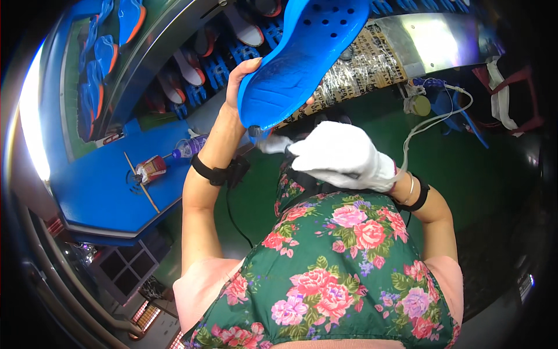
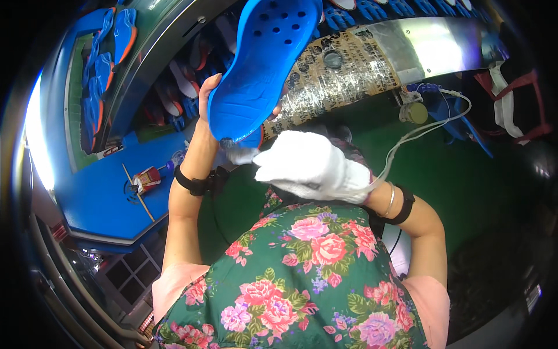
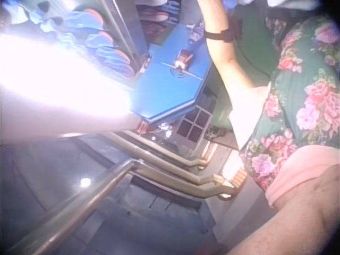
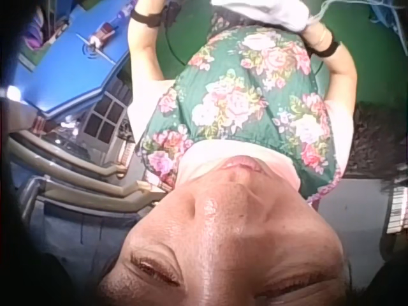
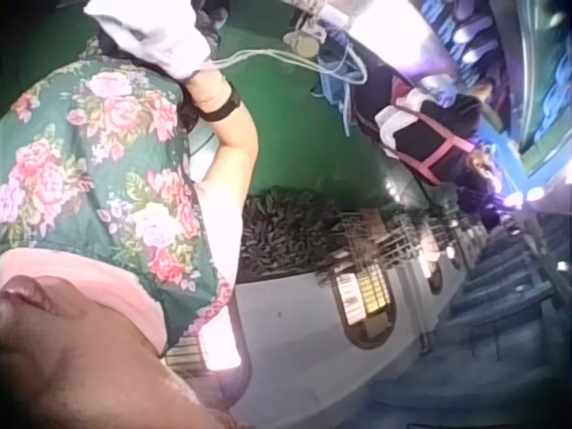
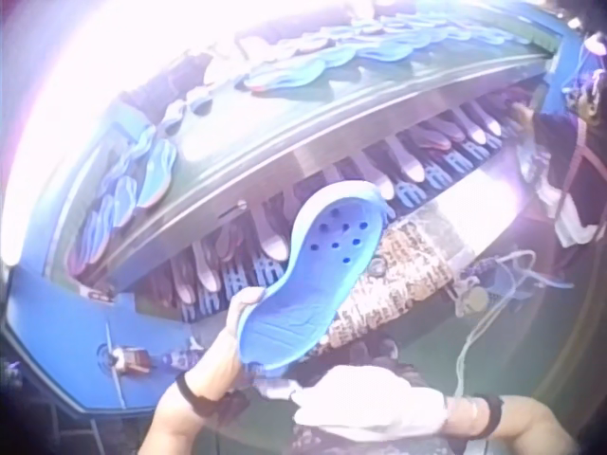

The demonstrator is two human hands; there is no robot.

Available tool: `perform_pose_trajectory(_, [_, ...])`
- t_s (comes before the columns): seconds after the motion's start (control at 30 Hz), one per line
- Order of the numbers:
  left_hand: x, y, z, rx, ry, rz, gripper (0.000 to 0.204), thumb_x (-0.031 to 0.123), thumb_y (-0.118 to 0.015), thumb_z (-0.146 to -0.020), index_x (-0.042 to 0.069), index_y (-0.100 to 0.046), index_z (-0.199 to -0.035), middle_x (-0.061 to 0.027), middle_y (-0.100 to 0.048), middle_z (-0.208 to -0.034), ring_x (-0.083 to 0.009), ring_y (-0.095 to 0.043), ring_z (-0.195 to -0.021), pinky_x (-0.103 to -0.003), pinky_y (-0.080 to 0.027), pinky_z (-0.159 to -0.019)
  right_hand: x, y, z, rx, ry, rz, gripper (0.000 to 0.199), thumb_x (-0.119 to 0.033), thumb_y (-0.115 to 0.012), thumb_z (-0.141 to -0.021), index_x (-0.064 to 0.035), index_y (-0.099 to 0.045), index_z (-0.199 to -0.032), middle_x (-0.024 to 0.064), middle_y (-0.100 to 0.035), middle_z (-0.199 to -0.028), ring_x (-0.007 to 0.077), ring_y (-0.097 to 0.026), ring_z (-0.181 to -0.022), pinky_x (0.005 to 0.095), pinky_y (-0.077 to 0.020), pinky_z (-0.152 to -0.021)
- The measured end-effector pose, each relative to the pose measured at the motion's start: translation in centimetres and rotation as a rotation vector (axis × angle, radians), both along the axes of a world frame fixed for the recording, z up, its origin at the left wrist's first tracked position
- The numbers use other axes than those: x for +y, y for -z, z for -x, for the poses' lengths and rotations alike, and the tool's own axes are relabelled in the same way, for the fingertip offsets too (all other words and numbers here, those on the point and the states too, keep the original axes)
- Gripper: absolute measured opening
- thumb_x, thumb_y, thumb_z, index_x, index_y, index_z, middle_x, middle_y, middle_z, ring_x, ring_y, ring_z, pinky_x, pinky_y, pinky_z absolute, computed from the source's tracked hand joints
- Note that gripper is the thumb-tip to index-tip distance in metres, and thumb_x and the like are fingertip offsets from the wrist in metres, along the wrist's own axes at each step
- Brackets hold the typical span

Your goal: The person picks up a blue shoe sole from a conveyor belt, applies a liquid to its surface using a brush, and places it back onto the belt, repeating the process for several soles.

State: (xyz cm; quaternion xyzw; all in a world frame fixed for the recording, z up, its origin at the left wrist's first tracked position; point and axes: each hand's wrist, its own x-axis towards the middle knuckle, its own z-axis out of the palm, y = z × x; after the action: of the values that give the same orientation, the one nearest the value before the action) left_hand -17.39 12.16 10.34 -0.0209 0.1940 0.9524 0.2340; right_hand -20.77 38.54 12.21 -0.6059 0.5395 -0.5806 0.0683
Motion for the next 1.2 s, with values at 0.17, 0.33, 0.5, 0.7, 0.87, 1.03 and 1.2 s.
perform_pose_trajectory(0.17, [-0.5,0.0,0.1,-0.002,0.011,0.036,0.09,0.055,-0.055,-0.092,-0.004,-0.036,-0.156,-0.0335,-0.049,-0.148,-0.0524,-0.06,-0.123,-0.056,-0.051,-0.106,-1.2,-0.2,1.0,-0.336,0.164,0.037,0.016,-0.006,-0.082,-0.082,-0.0081,-0.08,-0.097,0.0081,-0.079,-0.101,0.0217,-0.074,-0.09,0.034,-0.0592,-0.08])
perform_pose_trajectory(0.33, [-0.6,0.8,0.5,0.047,-0.016,-0.005,0.089,0.058,-0.053,-0.093,-0.002,-0.036,-0.157,-0.0324,-0.047,-0.151,-0.053,-0.056,-0.128,-0.056,-0.048,-0.109,-1.0,-0.8,0.3,-0.619,-0.036,-0.077,0.017,-0.003,-0.082,-0.083,-0.006,-0.08,-0.099,0.0081,-0.078,-0.101,0.0189,-0.075,-0.092,0.0326,-0.0597,-0.084])
perform_pose_trajectory(0.5, [2.3,-0.5,-0.5,-0.284,-0.299,-0.112,0.089,0.058,-0.05,-0.096,-0.002,-0.032,-0.158,-0.0327,-0.049,-0.148,-0.0518,-0.058,-0.126,-0.057,-0.05,-0.107,-0.7,-2.0,5.3,-0.351,0.254,-0.086,0.014,0.001,-0.082,-0.081,-0.0016,-0.079,-0.095,0.012,-0.078,-0.099,0.0217,-0.075,-0.091,0.0348,-0.0594,-0.085])
perform_pose_trajectory(0.7, [4.7,1.3,-0.9,-0.141,-0.137,-0.205,0.087,0.062,-0.048,-0.098,0.001,-0.032,-0.159,-0.0325,-0.051,-0.143,-0.0509,-0.062,-0.113,-0.06,-0.052,-0.096,-1.6,-3.2,13.9,0.212,0.607,0.109,0.019,-0.005,-0.079,-0.083,-0.0076,-0.078,-0.101,0.0086,-0.076,-0.098,0.0246,-0.072,-0.089,0.0347,-0.0567,-0.081])
perform_pose_trajectory(0.87, [3.2,1.1,-0.8,-0.21,-0.358,-0.002,0.09,0.063,-0.05,-0.096,0.001,-0.03,-0.16,-0.0312,-0.051,-0.144,-0.0509,-0.061,-0.113,-0.062,-0.052,-0.096,-2.3,-3.5,6.2,0.378,0.495,-0.04,0.029,-0.004,-0.08,-0.081,-0.0088,-0.078,-0.109,0.0128,-0.077,-0.104,0.0289,-0.071,-0.084,0.0381,-0.0556,-0.073])
perform_pose_trajectory(1.03, [1.0,1.6,-0.5,-0.011,-0.317,-0.111,0.103,0.067,-0.06,-0.088,-0.002,-0.029,-0.158,-0.0294,-0.048,-0.145,-0.0475,-0.059,-0.116,-0.057,-0.054,-0.096,-1.2,-3.7,2.1,-0.323,0.018,-0.038,0.02,-0.001,-0.084,-0.078,-0.0066,-0.079,-0.096,0.0109,-0.077,-0.098,0.0233,-0.074,-0.082,0.0338,-0.0579,-0.074])
perform_pose_trajectory(1.2, [0.5,0.2,-0.1,0.075,-0.355,0.001,0.104,0.067,-0.06,-0.088,-0.002,-0.027,-0.159,-0.0309,-0.045,-0.148,-0.048,-0.059,-0.117,-0.057,-0.054,-0.098,-2.0,-2.1,4.3,-0.586,-0.021,-0.22,0.015,-0.002,-0.08,-0.085,-0.0006,-0.079,-0.1,0.0095,-0.078,-0.096,0.0153,-0.073,-0.083,0.0295,-0.0587,-0.075])
